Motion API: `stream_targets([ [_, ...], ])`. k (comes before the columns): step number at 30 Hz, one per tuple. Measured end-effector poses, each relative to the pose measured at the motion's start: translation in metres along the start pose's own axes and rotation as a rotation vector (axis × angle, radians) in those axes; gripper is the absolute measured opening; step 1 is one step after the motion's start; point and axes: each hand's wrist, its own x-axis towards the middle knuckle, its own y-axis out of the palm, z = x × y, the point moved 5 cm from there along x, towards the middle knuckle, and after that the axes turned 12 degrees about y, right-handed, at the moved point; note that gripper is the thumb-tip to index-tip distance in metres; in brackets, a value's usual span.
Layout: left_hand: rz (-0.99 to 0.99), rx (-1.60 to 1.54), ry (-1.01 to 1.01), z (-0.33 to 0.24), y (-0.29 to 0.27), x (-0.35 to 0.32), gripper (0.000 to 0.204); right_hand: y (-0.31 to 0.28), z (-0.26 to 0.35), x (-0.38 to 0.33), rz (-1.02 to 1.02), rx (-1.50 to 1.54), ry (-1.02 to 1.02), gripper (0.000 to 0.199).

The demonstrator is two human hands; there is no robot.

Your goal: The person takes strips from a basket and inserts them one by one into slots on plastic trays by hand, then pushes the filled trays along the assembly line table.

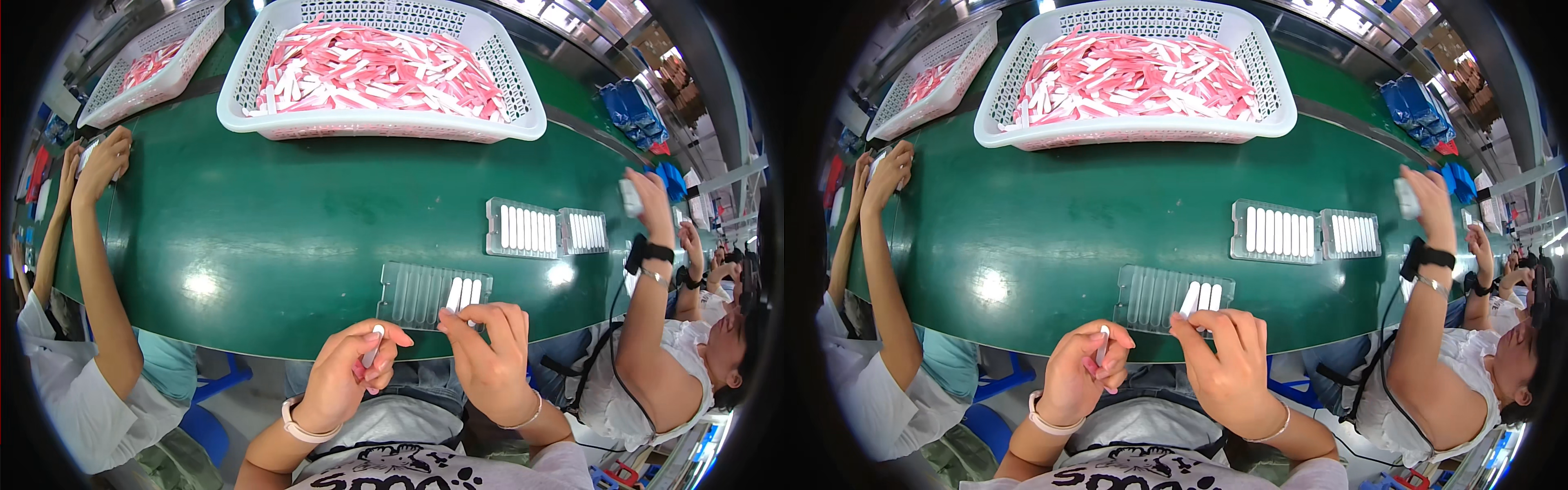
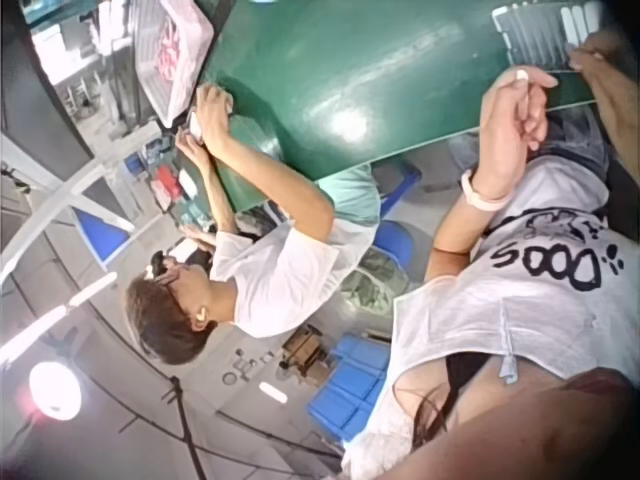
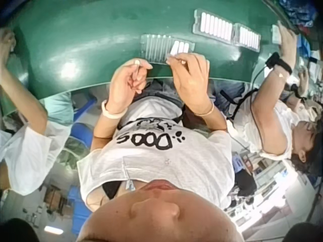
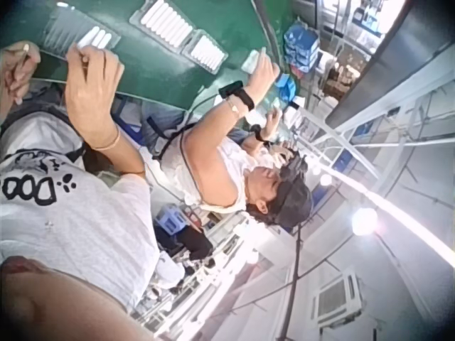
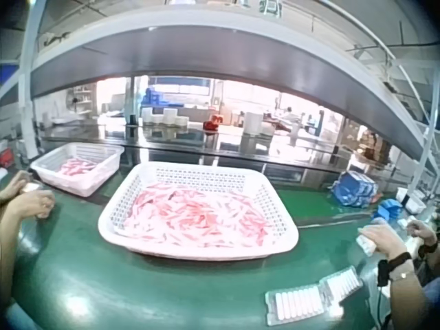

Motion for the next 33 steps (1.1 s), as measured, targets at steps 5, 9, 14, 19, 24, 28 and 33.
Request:
stream_targets([
  [5, -0.027, 0.033, -0.02, -0.002, 0.003, 0.001, 0.034, 0.009, -0.006, -0.01, -0.071, 0.03, 0.002, 0.029],
  [9, 0.0, 0.026, -0.023, -0.001, 0.003, 0.001, 0.035, 0.014, -0.005, -0.015, -0.11, -0.051, -0.009, 0.022],
  [14, -0.008, 0.033, -0.034, 0.0, 0.004, 0.001, 0.035, 0.01, -0.004, -0.011, -0.001, -0.073, 0.043, 0.028],
  [19, -0.08, 0.008, -0.007, 0.0, 0.005, 0.002, 0.04, 0.003, -0.002, -0.003, 0.054, -0.131, 0.083, 0.034],
  [24, -0.02, 0.216, -0.015, -0.001, 0.007, 0.0, 0.038, 0.001, 0.0, -0.005, -0.048, 0.109, 0.042, 0.026],
  [28, -0.012, 0.298, 0.092, -0.004, 0.013, -0.002, 0.05, 0.005, -0.003, -0.005, 0.0, 0.513, 0.129, 0.022],
  [33, 0.091, 0.451, 0.324, -0.01, 0.021, -0.005, 0.068, 0.008, -0.004, -0.004, 0.255, 0.784, 0.212, 0.024],
])
